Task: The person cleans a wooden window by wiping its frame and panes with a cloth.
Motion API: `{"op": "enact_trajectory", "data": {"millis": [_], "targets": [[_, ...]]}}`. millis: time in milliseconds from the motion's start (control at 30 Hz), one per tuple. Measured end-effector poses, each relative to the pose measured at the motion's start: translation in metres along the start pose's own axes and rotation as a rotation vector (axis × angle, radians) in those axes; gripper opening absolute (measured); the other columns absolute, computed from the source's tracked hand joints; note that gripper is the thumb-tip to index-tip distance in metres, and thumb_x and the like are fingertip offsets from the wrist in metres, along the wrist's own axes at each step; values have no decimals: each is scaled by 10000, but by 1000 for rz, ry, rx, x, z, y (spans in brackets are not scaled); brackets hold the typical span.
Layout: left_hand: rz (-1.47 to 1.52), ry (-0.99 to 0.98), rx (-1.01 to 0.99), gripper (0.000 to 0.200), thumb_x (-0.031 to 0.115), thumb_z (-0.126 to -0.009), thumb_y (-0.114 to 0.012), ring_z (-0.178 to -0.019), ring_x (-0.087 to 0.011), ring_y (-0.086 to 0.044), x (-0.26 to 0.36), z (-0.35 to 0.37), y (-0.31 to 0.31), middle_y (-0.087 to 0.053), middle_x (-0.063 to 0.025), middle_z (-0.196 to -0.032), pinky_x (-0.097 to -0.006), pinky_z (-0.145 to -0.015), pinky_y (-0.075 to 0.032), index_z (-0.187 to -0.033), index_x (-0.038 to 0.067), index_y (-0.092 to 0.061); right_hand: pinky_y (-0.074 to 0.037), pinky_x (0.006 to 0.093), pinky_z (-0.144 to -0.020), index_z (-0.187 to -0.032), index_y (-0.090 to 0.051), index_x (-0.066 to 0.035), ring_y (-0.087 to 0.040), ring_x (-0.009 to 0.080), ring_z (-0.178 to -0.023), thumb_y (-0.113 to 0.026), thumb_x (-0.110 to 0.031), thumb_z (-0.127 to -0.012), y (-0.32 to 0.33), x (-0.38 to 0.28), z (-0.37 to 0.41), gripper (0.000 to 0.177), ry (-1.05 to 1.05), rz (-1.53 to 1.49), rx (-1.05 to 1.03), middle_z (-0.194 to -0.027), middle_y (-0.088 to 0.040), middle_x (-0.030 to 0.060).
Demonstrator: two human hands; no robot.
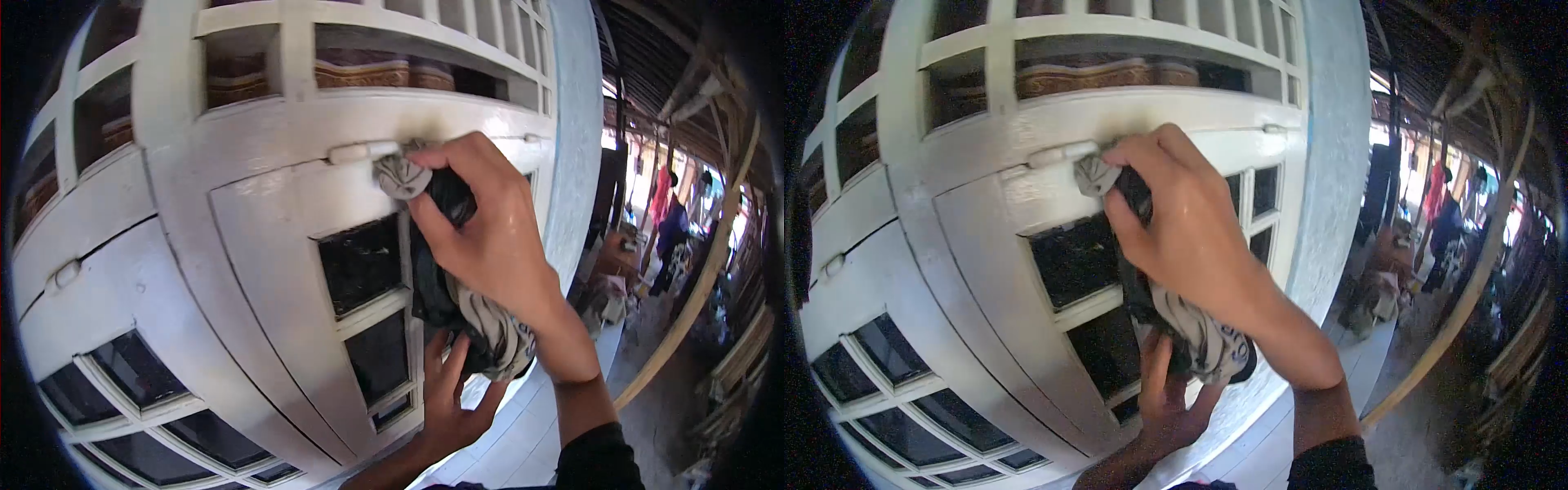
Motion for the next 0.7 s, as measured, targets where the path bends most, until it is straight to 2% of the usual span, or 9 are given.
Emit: {"op": "enact_trajectory", "data": {"millis": [67,133,167,300,400,467,567,600,700], "targets": [[-72,21,-63,729,-12,-846,-693,-1327,-375,-416,-1,-4,0,-226,-294,-1460,-389,-1030,-473,-1463,-30,-305,-494,342,-825,-1032,-648,0,-644,320,-897,-686,5,-756,5,21,3,279,40,36,57,-953,-634,173],[6,70,-96,708,-14,-863,-674,-1317,-360,-432,3,-14,-3,-232,-286,-1464,-375,-1017,-485,-1466,-30,-303,-498,418,-770,-1021,-635,1,-604,408,-842,-636,-18,-772,10,45,6,250,50,96,145,-944,-601,215],[-31,137,-129,775,-77,-825,-682,-1356,-316,-387,2,-15,-2,-247,-198,-1500,-363,-991,-522,-1478,0,-271,-499,428,-776,-1029,-631,-2,-609,406,-844,-641,-42,-775,12,51,7,257,-6,101,167,-943,-600,212],[-8,206,-23,673,-32,-875,-650,-1314,-299,-433,-3,-6,-5,-252,-244,-1476,-340,-970,-519,-1455,-49,-310,-498,456,-763,-1076,-594,-2,-604,415,-870,-646,-90,-800,4,35,10,294,-35,170,128,-948,-576,224],[117,16,97,721,-69,-861,-640,-1323,-321,-401,-31,15,-16,-231,-232,-1482,-375,-944,-530,-1465,-48,-248,-503,458,-742,-1048,-599,20,-588,408,-822,-666,-144,-838,3,9,10,274,-2,72,74,-910,-557,202],[109,58,85,754,-86,-862,-619,-1341,-326,-375,-31,15,-18,-248,-231,-1481,-409,-1005,-468,-1482,-34,-192,-511,428,-726,-999,-624,11,-595,376,-813,-667,-155,-849,-5,11,12,228,95,-40,104,-913,-556,198],[117,150,77,800,-50,-883,-588,-1316,-296,-418,-18,0,-23,-305,-255,-1483,-405,-1083,-375,-1515,-32,-97,-521,410,-702,-967,-650,-32,-603,341,-798,-663,-146,-843,-2,30,15,169,47,-27,161,-887,-567,169],[124,278,87,785,-40,-887,-598,-1308,-287,-427,-26,3,-21,-313,-252,-1480,-416,-1086,-371,-1514,-23,-127,-522,412,-697,-969,-653,-42,-605,337,-795,-661,-147,-842,1,38,15,165,24,-17,162,-881,-569,161],[58,355,-40,757,-3,-897,-626,-1332,-278,-394,-16,-18,-21,-290,-247,-1484,-409,-1076,-380,-1514,4,-188,-519,453,-730,-992,-642,-31,-615,388,-815,-635,-163,-854,14,76,18,191,-83,181,292,-889,-607,200]]}}
Point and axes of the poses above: each hand's wrist, its own z-axis away from the middle knuckle, its own y-axis out of the back of the hand, x = y × z, the point moved 1 cm from there along -z, towards the middle knuckle
